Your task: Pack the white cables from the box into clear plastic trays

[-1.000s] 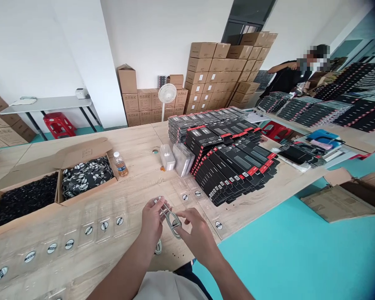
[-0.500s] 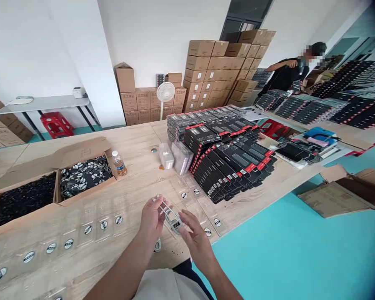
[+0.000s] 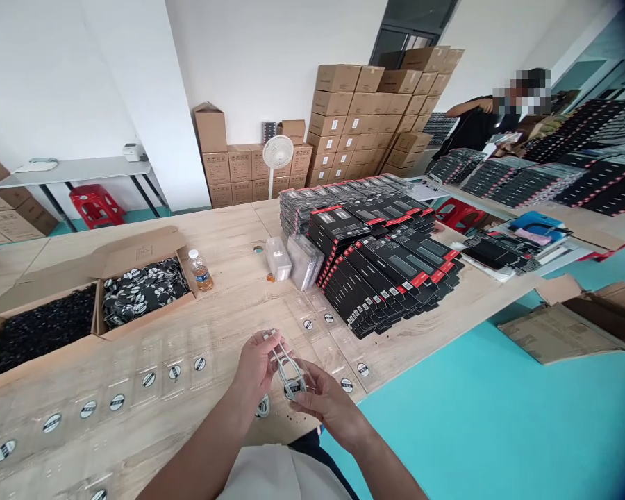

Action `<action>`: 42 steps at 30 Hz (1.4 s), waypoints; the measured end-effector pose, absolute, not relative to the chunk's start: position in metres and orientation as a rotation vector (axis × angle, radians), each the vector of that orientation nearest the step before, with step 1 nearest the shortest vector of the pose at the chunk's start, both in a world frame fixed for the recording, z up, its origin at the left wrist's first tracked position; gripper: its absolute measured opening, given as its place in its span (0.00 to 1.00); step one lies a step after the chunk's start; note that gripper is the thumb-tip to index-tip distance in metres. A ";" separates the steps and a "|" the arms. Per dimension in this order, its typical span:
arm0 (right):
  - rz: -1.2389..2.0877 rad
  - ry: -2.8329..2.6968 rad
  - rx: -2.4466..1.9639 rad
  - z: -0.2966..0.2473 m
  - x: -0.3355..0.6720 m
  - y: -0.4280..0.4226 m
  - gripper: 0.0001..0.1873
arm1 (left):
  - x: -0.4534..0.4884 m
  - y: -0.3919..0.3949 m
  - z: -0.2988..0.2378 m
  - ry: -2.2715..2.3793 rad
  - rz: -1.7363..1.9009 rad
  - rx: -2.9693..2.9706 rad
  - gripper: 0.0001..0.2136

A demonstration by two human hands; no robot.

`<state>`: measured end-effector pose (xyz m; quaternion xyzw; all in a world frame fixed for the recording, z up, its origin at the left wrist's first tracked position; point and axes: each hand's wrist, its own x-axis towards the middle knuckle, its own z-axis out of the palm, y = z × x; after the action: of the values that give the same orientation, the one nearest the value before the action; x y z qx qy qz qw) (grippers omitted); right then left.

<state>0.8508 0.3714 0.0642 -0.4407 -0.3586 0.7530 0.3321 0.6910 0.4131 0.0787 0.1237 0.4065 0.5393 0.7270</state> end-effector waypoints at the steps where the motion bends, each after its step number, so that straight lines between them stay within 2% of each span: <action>1: 1.957 -1.032 -1.160 0.064 0.852 0.375 0.33 | 0.692 0.411 0.078 0.908 1.169 0.291 0.15; 5: 1.719 -1.323 -1.253 0.063 0.855 0.392 0.26 | 0.696 0.404 0.076 0.983 1.091 0.363 0.15; 10: 1.461 -1.611 -1.414 0.067 0.848 0.398 0.12 | 0.700 0.400 0.073 1.043 1.070 0.359 0.16; 12: 1.398 -1.655 -1.443 0.068 0.843 0.398 0.10 | 0.699 0.401 0.070 1.053 1.068 0.343 0.16; 15: 1.444 -1.565 -1.445 0.066 0.839 0.396 0.15 | 0.695 0.407 0.067 1.033 1.098 0.329 0.16; 19: 1.840 -1.310 -1.250 0.059 0.843 0.387 0.30 | 0.687 0.416 0.070 0.937 1.179 0.287 0.15; 21: 1.941 -1.192 -1.154 0.057 0.845 0.382 0.33 | 0.683 0.418 0.075 0.867 1.166 0.281 0.13; 32: 1.787 -0.975 -1.196 0.060 0.842 0.370 0.32 | 0.682 0.409 0.077 0.697 1.178 0.379 0.15; 34: 1.727 -0.957 -1.258 0.062 0.837 0.369 0.30 | 0.686 0.406 0.076 0.734 1.202 0.395 0.19; 39: 1.633 -0.919 -1.351 0.071 0.827 0.366 0.29 | 0.698 0.395 0.074 0.897 1.289 0.446 0.36; 42: 1.666 -0.911 -1.326 0.077 0.826 0.366 0.29 | 0.700 0.394 0.075 0.882 1.291 0.440 0.37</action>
<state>0.8257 0.3658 0.0771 -0.5245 -0.3602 0.6590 0.4010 0.6998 0.3943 0.0747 0.1967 0.3941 0.5769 0.6879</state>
